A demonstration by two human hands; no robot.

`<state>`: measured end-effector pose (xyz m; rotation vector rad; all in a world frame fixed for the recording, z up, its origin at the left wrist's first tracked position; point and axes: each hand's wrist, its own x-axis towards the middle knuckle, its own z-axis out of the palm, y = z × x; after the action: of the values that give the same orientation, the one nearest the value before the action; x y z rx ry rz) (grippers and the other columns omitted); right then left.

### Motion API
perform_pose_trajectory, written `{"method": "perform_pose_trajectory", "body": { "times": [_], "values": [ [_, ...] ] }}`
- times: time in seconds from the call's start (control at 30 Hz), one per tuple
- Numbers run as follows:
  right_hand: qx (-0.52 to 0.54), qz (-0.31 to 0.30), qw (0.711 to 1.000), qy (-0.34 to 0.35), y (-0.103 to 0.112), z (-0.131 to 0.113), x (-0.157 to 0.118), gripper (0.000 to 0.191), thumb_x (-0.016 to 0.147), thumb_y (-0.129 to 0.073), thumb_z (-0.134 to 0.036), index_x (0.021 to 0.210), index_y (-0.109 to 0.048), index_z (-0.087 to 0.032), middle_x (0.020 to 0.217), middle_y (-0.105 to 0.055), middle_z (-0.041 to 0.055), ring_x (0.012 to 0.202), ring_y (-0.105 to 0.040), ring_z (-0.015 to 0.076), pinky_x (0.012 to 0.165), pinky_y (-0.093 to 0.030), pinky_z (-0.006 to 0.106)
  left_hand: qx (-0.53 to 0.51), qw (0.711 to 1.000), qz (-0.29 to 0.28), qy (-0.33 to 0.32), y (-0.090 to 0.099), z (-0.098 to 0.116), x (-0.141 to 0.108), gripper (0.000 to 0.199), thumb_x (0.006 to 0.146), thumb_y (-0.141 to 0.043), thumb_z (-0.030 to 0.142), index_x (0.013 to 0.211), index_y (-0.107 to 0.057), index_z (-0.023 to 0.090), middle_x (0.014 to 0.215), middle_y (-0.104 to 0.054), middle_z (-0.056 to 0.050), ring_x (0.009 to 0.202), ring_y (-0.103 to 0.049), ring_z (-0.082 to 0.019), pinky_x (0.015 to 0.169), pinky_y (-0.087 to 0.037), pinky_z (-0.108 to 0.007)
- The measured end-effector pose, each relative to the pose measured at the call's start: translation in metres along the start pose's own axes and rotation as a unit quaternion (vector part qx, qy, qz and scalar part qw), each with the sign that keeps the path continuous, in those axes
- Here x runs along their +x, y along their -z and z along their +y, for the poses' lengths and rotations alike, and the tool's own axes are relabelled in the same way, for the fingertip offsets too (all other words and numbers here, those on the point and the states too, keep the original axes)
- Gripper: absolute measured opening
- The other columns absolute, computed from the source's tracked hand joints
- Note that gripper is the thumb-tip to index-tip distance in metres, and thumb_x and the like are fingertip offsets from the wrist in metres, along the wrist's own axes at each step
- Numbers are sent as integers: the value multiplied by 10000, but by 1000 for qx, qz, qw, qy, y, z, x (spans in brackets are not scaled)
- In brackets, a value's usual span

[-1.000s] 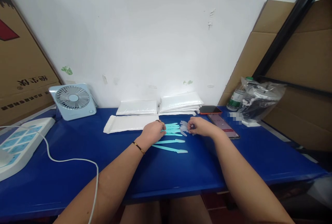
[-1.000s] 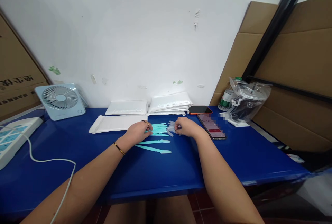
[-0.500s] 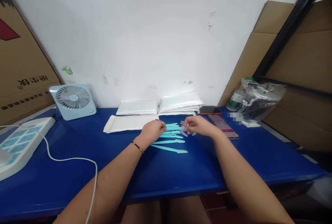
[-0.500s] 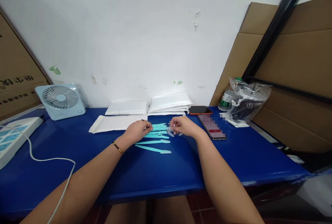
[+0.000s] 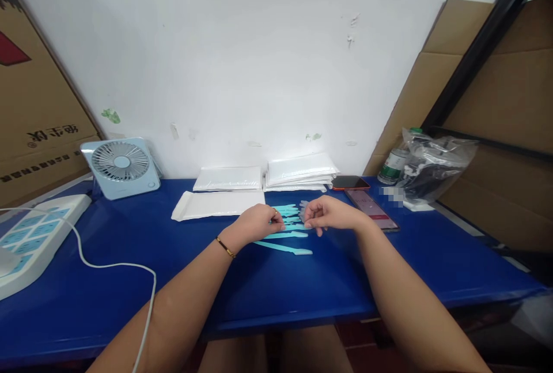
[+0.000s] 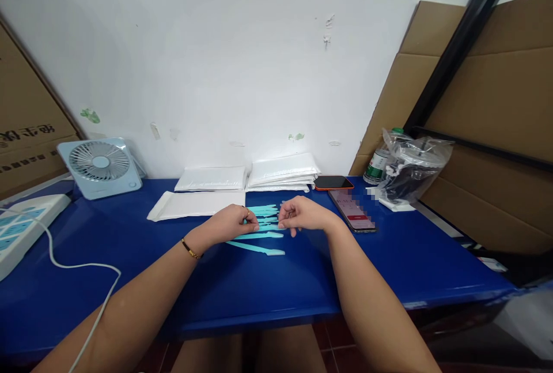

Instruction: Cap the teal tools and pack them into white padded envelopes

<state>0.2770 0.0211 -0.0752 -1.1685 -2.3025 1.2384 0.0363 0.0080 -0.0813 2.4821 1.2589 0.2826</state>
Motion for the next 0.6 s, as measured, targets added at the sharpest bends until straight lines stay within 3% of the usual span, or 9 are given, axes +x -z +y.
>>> {"method": "perform_pose_trajectory", "body": {
  "times": [0.1,0.2,0.4,0.6],
  "values": [
    [-96,63,993,-26,3,8,2,238,748,-588,-383,779,-632,-151,642,-628,12,484,-566,107,477,-401,212,55,998,24,24,-2,-6,1,173,752,-570,348,824,-686,242,843,-671,-7,772,-581,-162,597,-372,-230],
    [-196,117,972,-46,1,14,8,174,700,-621,-329,728,-663,-163,666,-644,20,561,-563,127,507,-380,218,86,995,41,42,-5,-15,4,148,726,-599,313,834,-670,242,891,-664,-6,798,-580,-163,597,-369,-227],
    [-231,89,969,-20,-8,15,15,114,679,-598,-228,740,-675,-170,743,-668,26,649,-566,137,584,-388,217,82,995,43,46,-7,-17,6,149,734,-590,335,824,-662,240,883,-663,-4,774,-577,-157,570,-358,-226],
    [-230,78,969,-33,-5,15,11,66,673,-604,-213,704,-639,-166,707,-651,20,604,-545,125,539,-365,211,78,995,31,44,-7,-17,5,106,734,-579,306,748,-652,231,814,-663,6,722,-572,-147,545,-344,-227]
  ]
}}
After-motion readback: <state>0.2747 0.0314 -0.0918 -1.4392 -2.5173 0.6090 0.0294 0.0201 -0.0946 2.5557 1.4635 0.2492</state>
